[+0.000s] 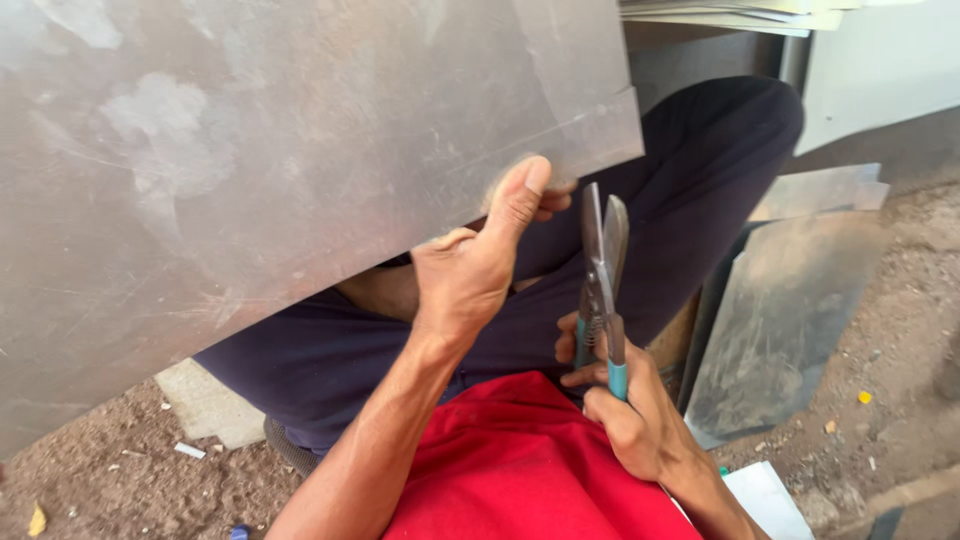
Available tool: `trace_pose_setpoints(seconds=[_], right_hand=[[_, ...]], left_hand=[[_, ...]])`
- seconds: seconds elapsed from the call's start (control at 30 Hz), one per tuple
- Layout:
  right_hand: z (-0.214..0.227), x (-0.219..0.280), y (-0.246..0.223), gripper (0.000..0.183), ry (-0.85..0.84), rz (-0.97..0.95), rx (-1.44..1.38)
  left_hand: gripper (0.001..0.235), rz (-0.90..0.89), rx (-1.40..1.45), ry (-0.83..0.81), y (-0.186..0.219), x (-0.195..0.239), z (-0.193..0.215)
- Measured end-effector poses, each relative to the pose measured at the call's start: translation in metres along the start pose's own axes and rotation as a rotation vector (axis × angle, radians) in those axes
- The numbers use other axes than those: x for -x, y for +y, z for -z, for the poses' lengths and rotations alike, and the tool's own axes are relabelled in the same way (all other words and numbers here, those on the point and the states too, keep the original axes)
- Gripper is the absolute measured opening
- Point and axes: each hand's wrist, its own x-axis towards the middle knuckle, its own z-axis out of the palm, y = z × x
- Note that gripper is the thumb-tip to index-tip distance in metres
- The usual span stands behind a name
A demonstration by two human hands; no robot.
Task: The person cuts a metal sheet using shears, making a series of short, repeated snips along a marked or intended line while holding the sheet with their other hand.
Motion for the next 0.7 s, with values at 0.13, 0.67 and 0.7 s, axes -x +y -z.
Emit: trace_pose_setpoints(seconds=[0.13, 0.67, 0.7], right_hand=[[0.001, -0.012, -0.006, 0.066, -0.003, 0.077, 0.046], [0.0, -0.032, -0.019, 0.021, 0.139, 0.133, 0.281], [-0.002, -0.034, -0.016, 0.019, 0.16, 0.16, 0.283]], left_hand=[[0.023, -0.064, 0.029, 0.002, -0.007, 0.003, 0.002], [0.018, -0.056, 0.03, 0.032, -0.005, 0.004, -0.003], [0.018, -0.05, 0.025, 0.038, -0.005, 0.004, -0.004]])
